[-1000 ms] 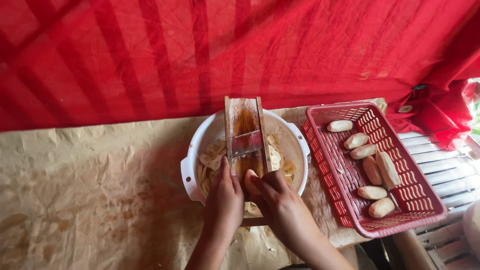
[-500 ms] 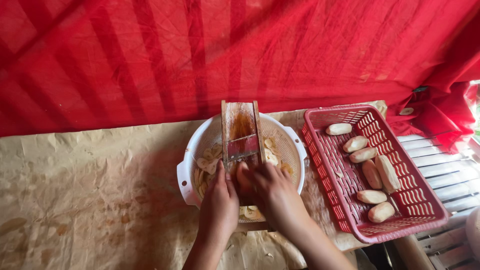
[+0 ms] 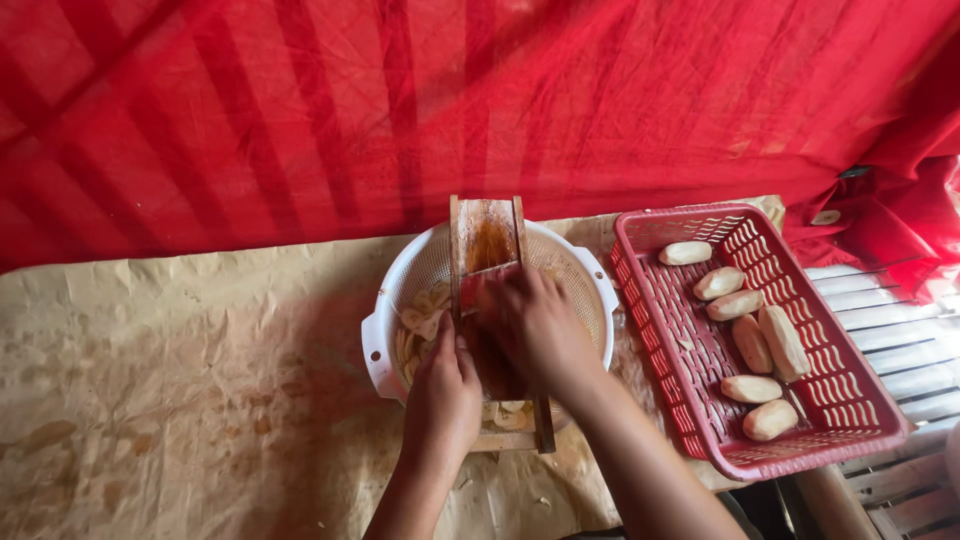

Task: The person slices plantains into thin rounds using a wooden mandoline slicer, dropping the slices into a white strainer bowl and reaching into a red basket to pick up new plantains.

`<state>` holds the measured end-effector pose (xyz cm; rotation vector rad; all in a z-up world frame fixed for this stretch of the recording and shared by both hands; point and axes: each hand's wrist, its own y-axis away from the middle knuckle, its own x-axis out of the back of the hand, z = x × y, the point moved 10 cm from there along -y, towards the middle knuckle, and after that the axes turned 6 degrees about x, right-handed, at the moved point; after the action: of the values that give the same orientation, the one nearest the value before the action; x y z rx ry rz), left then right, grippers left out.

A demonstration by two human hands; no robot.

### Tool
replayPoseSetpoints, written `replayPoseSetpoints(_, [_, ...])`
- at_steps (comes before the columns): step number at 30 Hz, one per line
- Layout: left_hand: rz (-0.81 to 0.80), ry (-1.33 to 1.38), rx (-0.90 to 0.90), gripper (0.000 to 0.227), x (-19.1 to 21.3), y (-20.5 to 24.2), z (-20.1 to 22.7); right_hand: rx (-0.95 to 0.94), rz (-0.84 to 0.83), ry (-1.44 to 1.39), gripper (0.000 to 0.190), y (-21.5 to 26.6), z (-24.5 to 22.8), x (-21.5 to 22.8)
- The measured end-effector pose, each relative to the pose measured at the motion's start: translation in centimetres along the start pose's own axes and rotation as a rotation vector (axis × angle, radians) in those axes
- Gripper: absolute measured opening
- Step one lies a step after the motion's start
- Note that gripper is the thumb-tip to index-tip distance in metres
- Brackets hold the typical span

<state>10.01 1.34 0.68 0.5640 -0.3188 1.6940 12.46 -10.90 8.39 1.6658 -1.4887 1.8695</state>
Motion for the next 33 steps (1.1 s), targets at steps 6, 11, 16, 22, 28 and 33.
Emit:
replayPoseSetpoints(6, [-0.026,-0.005,0.003,0.054,-0.3,-0.2,-0.3,-0.006,-0.184,-0.110,0.057,5.9,-2.7,-0.1])
replayPoseSetpoints(11, [-0.060,-0.049,0.046,0.055,-0.8,0.0,-0.6,-0.049,-0.019,0.067,0.047,-3.1,2.9,-1.1])
replayPoseSetpoints(16, [-0.100,-0.071,0.102,0.054,-0.7,-0.1,-0.3,-0.027,0.065,-0.083,0.039,-2.6,2.2,0.7])
replayPoseSetpoints(22, [-0.042,-0.016,0.014,0.053,-0.4,-0.2,-0.1,0.030,0.070,-0.197,0.044,5.7,-2.8,2.3])
replayPoseSetpoints(28, [-0.025,-0.018,-0.053,0.054,-0.5,-0.1,0.1,-0.083,0.117,-0.089,0.036,-2.8,3.8,0.2])
replayPoseSetpoints(33, [0.003,-0.024,-0.062,0.052,0.0,-0.2,1.0,-0.069,0.134,-0.060,0.033,-2.9,2.4,1.1])
